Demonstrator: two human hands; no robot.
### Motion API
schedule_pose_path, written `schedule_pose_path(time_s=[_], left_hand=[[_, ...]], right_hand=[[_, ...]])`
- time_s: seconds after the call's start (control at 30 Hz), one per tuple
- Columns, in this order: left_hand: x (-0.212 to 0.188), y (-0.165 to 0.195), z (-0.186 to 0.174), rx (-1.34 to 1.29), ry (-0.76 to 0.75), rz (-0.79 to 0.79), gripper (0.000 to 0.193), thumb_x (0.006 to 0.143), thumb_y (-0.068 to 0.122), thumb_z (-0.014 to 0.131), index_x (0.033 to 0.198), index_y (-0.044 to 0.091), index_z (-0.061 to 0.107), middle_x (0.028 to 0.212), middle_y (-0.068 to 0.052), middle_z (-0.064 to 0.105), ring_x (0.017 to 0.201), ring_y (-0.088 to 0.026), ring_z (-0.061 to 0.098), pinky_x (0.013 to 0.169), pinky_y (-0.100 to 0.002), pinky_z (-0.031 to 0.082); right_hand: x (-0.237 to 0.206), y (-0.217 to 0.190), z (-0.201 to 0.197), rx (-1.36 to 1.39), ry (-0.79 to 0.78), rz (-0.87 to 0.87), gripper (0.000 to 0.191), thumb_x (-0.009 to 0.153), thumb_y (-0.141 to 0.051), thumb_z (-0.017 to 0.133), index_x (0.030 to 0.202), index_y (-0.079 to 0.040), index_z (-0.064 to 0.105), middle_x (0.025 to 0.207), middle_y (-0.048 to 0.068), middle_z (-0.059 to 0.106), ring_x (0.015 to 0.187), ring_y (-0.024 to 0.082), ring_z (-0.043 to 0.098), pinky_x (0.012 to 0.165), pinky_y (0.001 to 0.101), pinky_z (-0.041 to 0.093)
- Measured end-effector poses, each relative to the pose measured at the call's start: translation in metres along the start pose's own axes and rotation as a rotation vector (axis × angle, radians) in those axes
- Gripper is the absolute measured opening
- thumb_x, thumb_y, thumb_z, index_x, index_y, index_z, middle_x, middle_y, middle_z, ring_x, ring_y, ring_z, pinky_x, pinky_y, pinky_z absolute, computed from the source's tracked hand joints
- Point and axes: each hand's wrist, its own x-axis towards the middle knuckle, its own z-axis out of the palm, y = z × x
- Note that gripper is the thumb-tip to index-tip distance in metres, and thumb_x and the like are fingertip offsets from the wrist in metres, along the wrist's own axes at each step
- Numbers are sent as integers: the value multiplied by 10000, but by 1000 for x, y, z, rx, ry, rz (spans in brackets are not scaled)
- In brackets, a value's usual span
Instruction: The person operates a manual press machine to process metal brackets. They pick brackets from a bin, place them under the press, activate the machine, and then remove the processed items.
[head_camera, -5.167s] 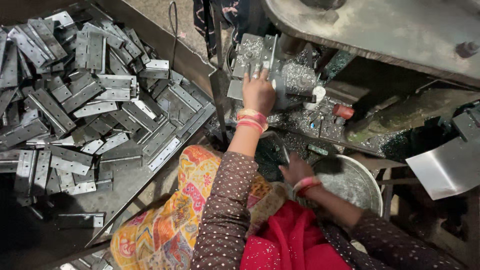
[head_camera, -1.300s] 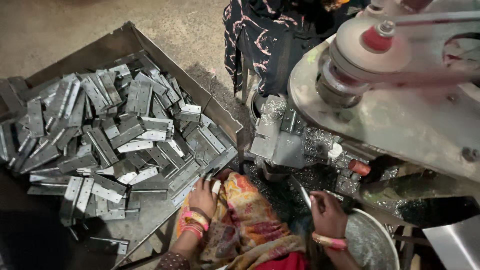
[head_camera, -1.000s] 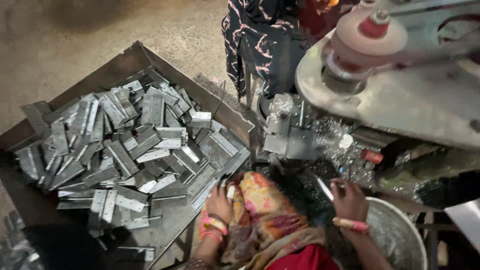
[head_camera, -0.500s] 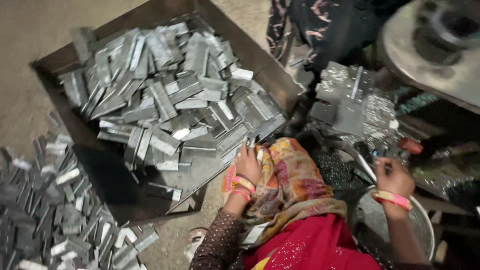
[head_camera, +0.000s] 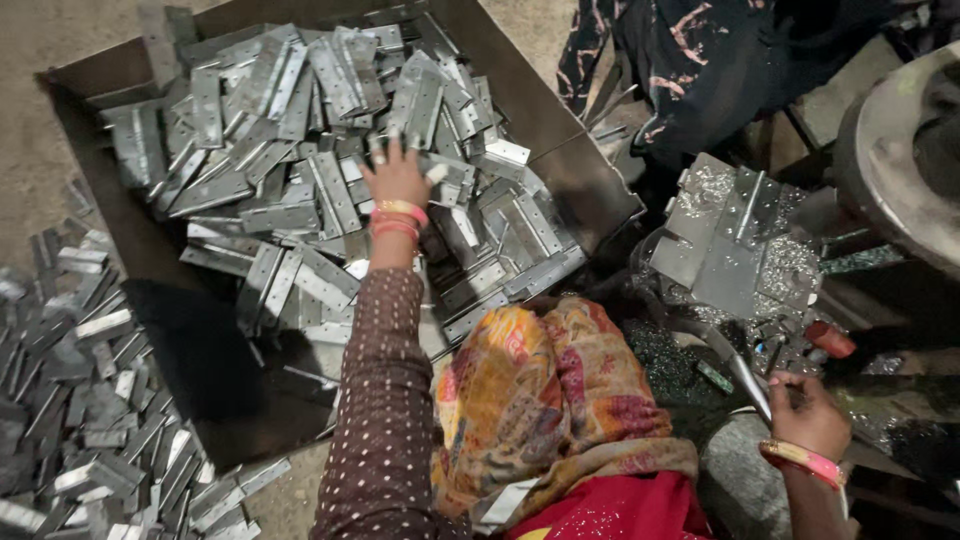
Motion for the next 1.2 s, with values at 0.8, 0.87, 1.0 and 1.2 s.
schedule_pose_path(time_s=[0.8,0.87,1.0,1.2], left_hand=[[-200,76,53,-25,-268,119,712,716,448,829,1368,291,591,1514,-128,446,1386,-453,403,1101,-699,298],[-206,73,58,-52,-227,111,619,759,392,813,1334,271,618,1471,-132,491,1362,-445,454,1080,-659,364],[-211,60,58,-306,-93,24,570,824,243,756,1372,195,608,1476,-138,517,1244,-393,581,997,-582,480],[-202,17,27,-15,263,-33,595,773,226,812,1324,125,611,1442,-155,493,1217,-394,634,948,-567,505]], right_hand=[[2,4,4,322,70,-233,133,1056,-195,777,1038,-67,744,1026,110,767,896,244,736,850,388,571],[2,6,6,331,77,-269,122,1042,-175,777,1030,-58,743,1022,108,769,869,238,730,822,387,569],[1,4,5,434,84,-288,100,1033,-149,769,1045,-53,745,1029,111,759,890,220,737,810,362,576],[0,-5,-3,434,40,-240,103,1015,-143,780,1077,-62,765,1033,114,758,874,217,733,809,346,568]])
